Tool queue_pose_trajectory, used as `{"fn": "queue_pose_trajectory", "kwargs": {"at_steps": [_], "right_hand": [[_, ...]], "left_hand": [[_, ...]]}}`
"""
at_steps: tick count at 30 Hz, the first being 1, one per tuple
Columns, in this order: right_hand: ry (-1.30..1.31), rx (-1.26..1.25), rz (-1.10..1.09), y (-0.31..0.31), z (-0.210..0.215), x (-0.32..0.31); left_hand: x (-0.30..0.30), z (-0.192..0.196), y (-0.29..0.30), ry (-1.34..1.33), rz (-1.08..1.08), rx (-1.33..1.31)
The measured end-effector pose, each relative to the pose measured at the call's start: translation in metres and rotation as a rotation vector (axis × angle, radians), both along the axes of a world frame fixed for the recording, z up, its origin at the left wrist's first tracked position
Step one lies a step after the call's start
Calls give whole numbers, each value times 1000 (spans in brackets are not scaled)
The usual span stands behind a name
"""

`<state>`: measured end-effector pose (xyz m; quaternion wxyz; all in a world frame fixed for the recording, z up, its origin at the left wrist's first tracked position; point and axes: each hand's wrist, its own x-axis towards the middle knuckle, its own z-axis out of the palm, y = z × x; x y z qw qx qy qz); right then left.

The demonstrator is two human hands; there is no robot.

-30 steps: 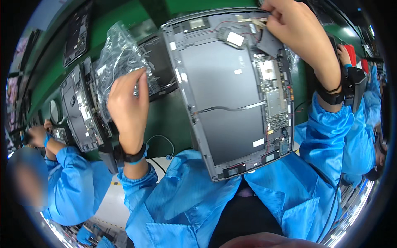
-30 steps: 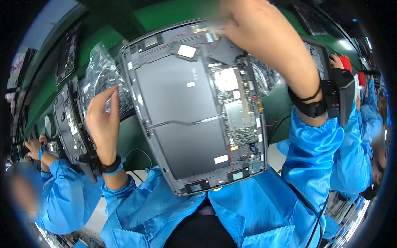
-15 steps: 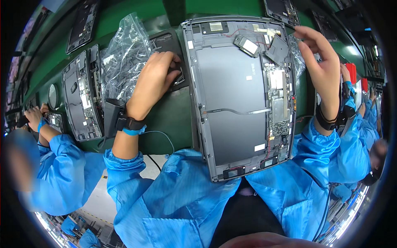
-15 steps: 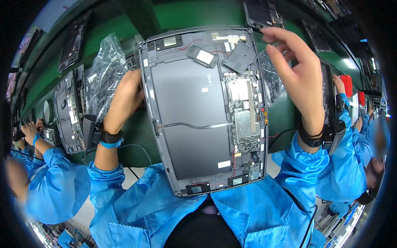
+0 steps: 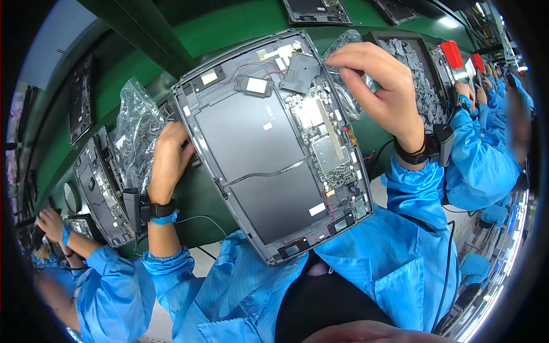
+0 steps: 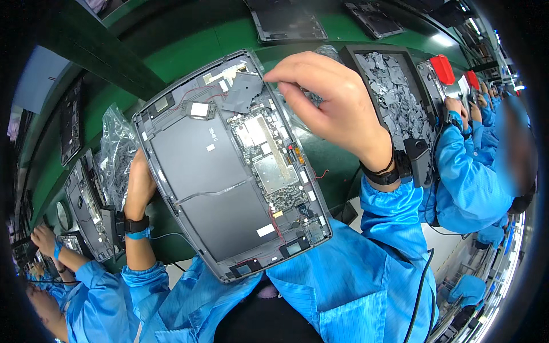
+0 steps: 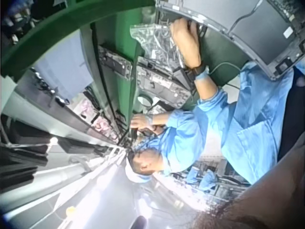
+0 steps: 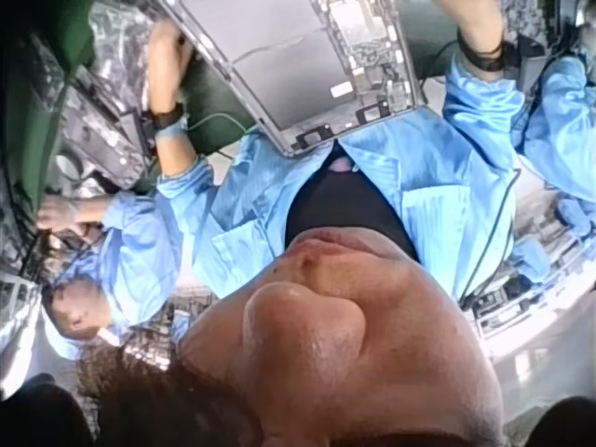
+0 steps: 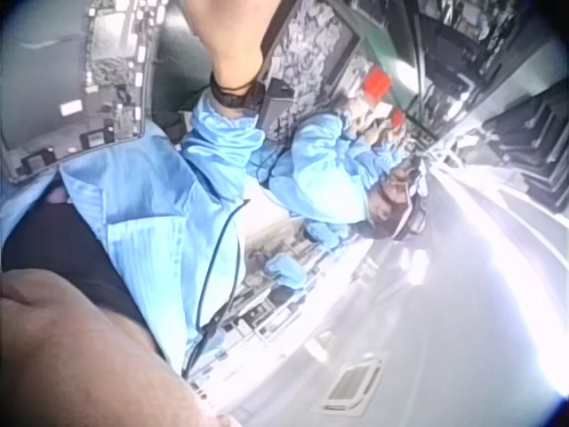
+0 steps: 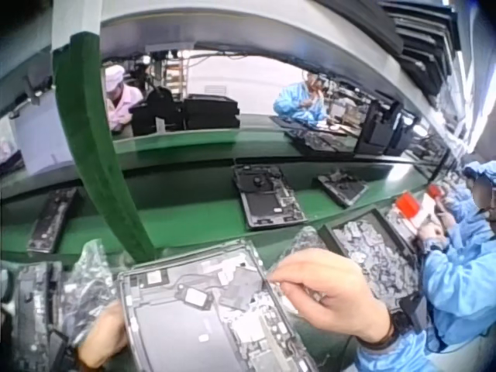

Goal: Assembling internal components and connecting cables inside electronic devices such as tablets or laptops on a factory production line.

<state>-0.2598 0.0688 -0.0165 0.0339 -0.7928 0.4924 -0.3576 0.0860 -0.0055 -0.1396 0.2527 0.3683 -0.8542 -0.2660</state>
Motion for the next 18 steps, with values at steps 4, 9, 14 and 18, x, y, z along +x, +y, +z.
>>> {"fn": "queue_pose_trajectory", "kwargs": {"at_steps": [4,9,14,18], "right_hand": [[68,-33,30,3,0,0],[79,-19,59,15,2,0],[122,14,40,20,2,3],[124,25,62,20,2,8]], "left_hand": [[-2,0,-8,-42,-140,-148],[3,11,1,-149,-158,-163],[9,12,18,-117,-52,-149],[3,13,23,-208,-13,-173]]}}
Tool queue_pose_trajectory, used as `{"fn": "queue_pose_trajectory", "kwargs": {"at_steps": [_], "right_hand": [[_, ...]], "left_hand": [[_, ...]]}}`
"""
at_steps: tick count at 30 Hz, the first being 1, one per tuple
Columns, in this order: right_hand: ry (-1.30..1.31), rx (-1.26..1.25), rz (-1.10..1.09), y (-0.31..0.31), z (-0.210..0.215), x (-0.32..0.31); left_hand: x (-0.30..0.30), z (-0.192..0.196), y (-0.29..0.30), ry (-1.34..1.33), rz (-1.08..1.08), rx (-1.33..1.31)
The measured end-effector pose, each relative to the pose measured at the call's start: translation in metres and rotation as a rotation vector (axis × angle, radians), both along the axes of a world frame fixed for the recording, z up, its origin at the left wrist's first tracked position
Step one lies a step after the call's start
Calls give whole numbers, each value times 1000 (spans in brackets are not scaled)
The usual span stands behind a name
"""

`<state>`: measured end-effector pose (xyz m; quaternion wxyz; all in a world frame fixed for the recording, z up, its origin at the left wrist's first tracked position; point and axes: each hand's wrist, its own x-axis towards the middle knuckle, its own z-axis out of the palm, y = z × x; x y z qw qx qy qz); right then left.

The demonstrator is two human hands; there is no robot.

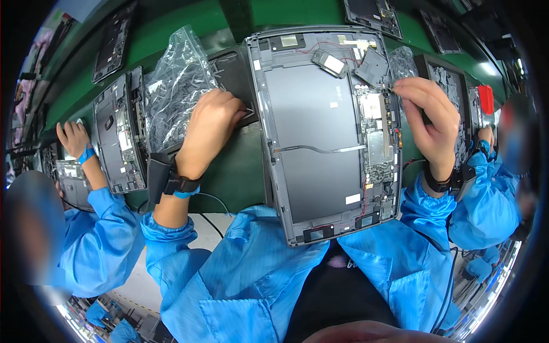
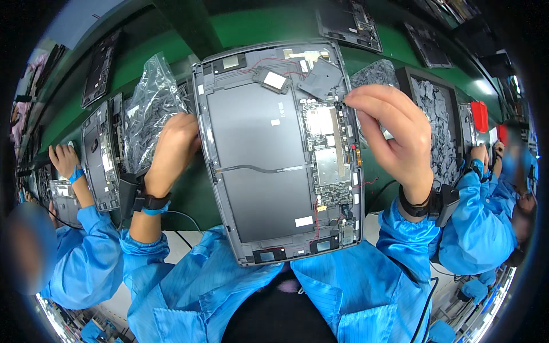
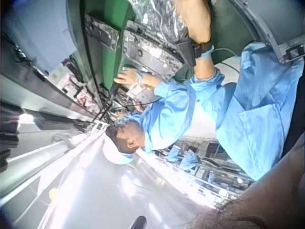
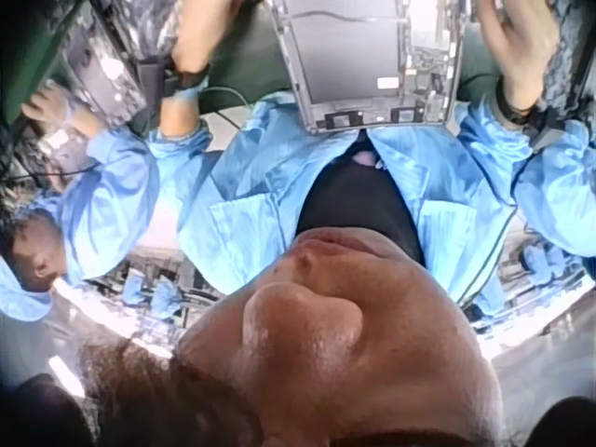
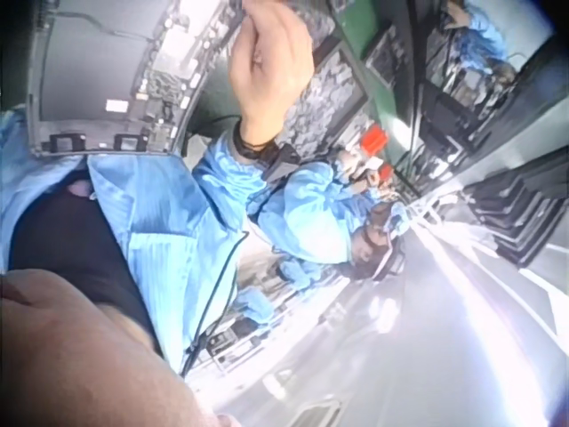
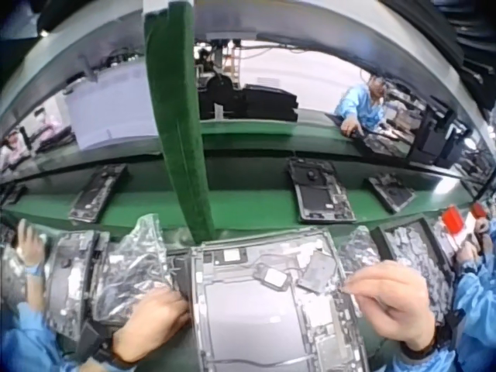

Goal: Assembling internal components and connecting cables inside electronic devices such as tablets or laptops on a factory production line.

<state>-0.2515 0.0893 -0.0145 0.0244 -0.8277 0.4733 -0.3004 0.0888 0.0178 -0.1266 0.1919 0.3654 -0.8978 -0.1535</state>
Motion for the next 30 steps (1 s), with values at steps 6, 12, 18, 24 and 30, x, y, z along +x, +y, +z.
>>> {"fn": "queue_pose_trajectory", "kwargs": {"at_steps": [6,12,18,24,30], "right_hand": [[29,-35,-9,3,3,1],[41,-41,19,0,5,0],[-63,-75,93,-4,16,13],[-141,-221,217,-21,39,53],[-226,-193,198,-31,41,57]], "left_hand": [[3,-3,2,20,91,-17],[6,4,6,289,264,10],[-5,53,23,661,346,122],[-50,118,28,806,89,350],[-76,139,21,898,48,752]]}}
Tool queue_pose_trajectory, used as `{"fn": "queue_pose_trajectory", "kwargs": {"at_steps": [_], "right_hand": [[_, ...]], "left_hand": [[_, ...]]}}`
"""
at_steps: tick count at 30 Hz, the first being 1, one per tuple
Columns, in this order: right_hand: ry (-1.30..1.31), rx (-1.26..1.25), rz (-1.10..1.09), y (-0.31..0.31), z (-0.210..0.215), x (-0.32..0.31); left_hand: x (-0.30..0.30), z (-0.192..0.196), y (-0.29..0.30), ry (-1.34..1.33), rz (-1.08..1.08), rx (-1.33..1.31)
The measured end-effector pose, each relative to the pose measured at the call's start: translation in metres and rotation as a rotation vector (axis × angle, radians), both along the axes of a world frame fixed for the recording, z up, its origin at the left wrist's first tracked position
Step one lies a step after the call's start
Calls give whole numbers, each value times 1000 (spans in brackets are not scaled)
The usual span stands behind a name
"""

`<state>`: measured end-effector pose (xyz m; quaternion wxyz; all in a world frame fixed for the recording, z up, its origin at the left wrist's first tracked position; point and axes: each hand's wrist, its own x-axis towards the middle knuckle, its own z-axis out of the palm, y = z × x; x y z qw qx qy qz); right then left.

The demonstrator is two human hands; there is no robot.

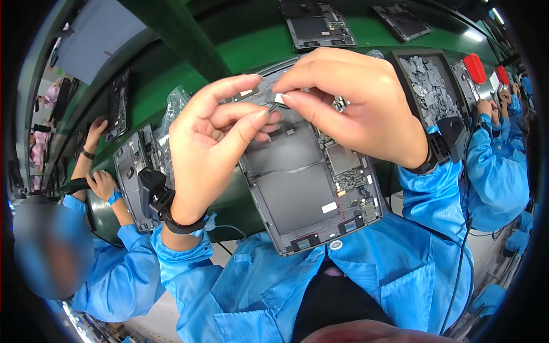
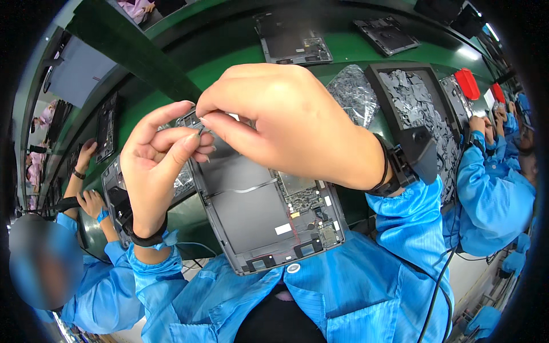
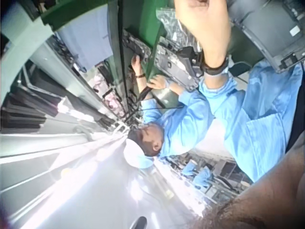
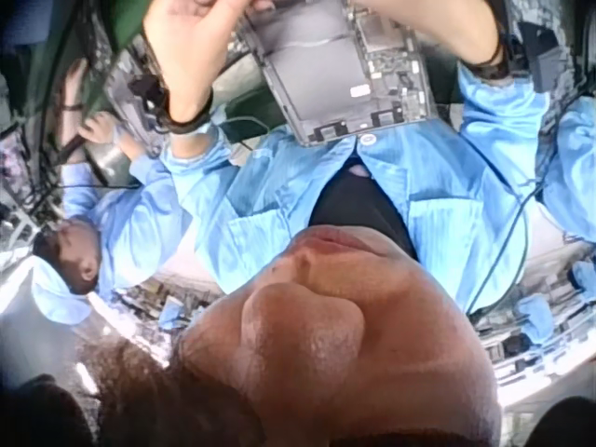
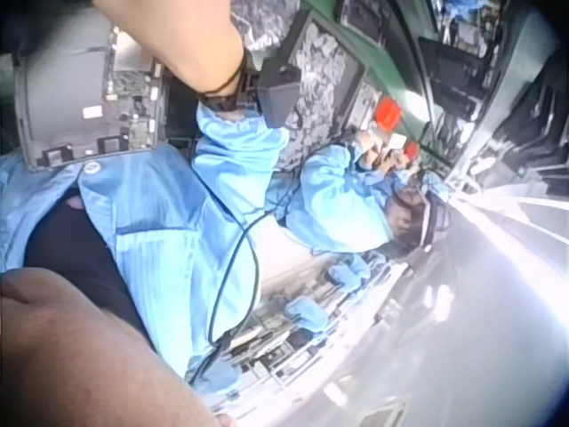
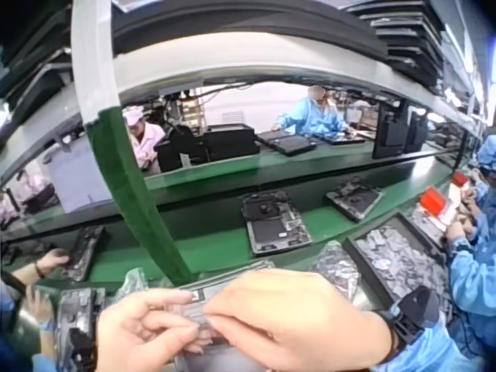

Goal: Assembling internal components and connecting cables inside electronic devices such as tablets or laptops on a factory production line.

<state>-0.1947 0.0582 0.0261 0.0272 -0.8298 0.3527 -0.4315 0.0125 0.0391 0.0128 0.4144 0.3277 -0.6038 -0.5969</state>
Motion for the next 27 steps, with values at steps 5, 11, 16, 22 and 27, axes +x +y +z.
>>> {"fn": "queue_pose_trajectory", "kwargs": {"at_steps": [5,11,16,22,27], "right_hand": [[-369,469,56,7,-4,-4],[-782,654,281,-4,-23,-3],[-1085,631,-65,-26,10,-25],[-257,275,-85,-49,-31,-64],[39,253,-227,-40,-39,-60]], "left_hand": [[-9,1,-7,66,-54,64],[-32,2,-15,154,-53,-37],[-38,6,-50,-290,23,-448],[-53,-15,-75,-625,-7,-792],[-60,-30,-79,-684,-47,-721]]}}
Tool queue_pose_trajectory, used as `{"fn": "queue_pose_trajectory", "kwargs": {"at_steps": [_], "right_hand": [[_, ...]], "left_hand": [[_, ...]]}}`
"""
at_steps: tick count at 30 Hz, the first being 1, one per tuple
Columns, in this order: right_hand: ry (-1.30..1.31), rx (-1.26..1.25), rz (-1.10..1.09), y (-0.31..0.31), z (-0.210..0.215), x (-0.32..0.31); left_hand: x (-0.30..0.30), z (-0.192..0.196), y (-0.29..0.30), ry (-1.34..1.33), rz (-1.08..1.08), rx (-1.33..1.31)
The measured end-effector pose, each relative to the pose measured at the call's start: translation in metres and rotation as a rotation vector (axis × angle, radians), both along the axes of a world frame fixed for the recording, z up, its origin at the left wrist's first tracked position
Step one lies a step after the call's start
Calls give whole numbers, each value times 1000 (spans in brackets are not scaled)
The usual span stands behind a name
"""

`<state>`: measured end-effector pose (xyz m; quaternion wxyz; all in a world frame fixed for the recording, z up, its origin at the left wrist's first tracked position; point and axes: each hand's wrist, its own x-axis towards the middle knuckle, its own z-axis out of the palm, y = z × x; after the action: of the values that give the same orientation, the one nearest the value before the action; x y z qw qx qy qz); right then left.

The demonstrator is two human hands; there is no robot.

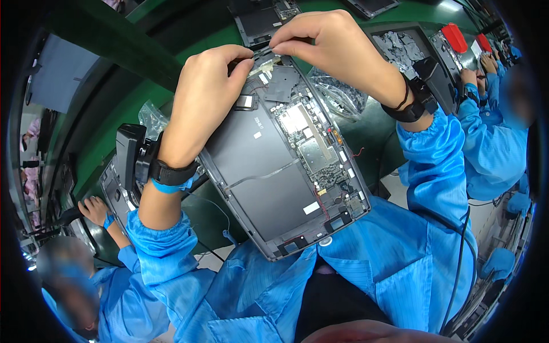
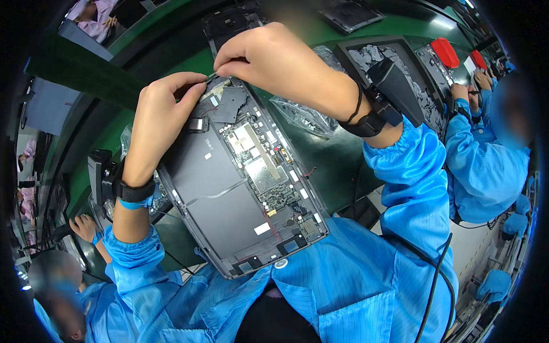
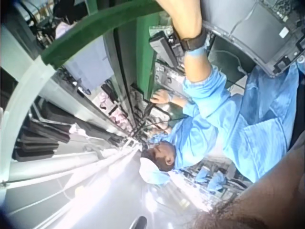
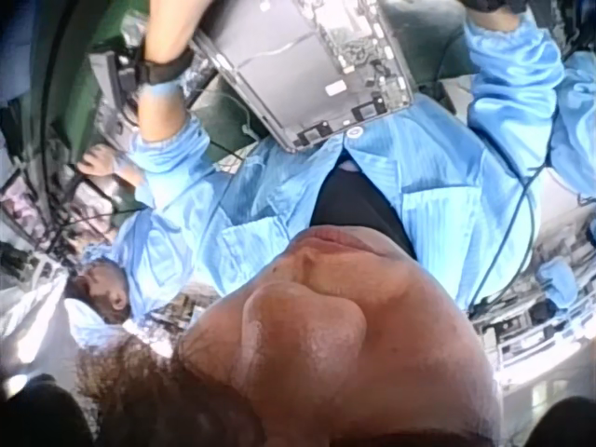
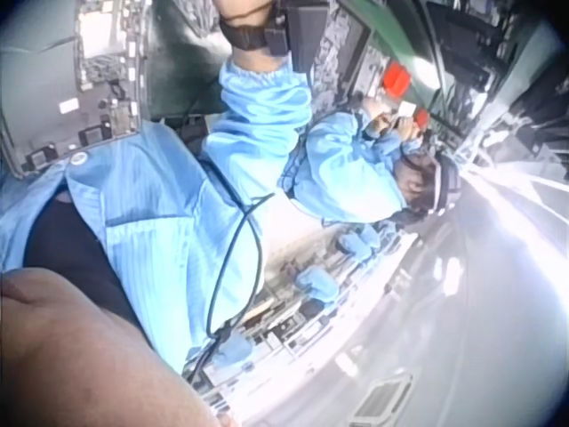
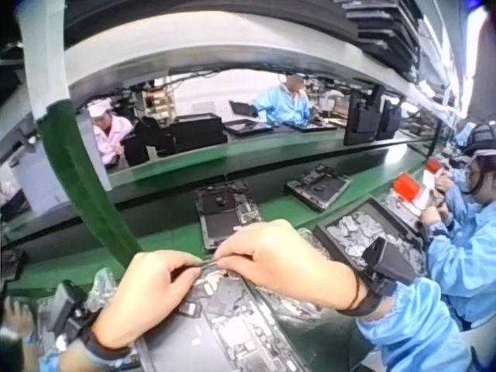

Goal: Assembling internal components and connecting cables inside electronic devices such as tablets or laptops on a factory production line.

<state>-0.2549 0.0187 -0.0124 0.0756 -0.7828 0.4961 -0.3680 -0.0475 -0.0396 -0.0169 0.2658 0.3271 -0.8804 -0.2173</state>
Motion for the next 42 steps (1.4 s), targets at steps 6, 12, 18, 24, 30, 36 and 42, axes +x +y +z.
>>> {"fn": "queue_pose_trajectory", "kwargs": {"at_steps": [6,12,18,24,30,36,42], "right_hand": [[188,-355,76,-10,-7,2],[347,-330,10,-18,-11,9],[443,9,19,-37,10,16],[255,87,331,-39,23,-5],[431,-37,348,-34,20,-2],[615,-92,174,-43,4,11],[419,-170,294,-20,20,-5]], "left_hand": [[-2,-9,1,88,29,27],[-4,-13,-2,122,38,66],[-7,-13,-2,59,53,-44],[-9,-17,0,64,36,-193],[-8,-20,3,97,-10,-303],[-10,-17,4,59,-7,-337],[-6,-18,6,69,20,-303]]}}
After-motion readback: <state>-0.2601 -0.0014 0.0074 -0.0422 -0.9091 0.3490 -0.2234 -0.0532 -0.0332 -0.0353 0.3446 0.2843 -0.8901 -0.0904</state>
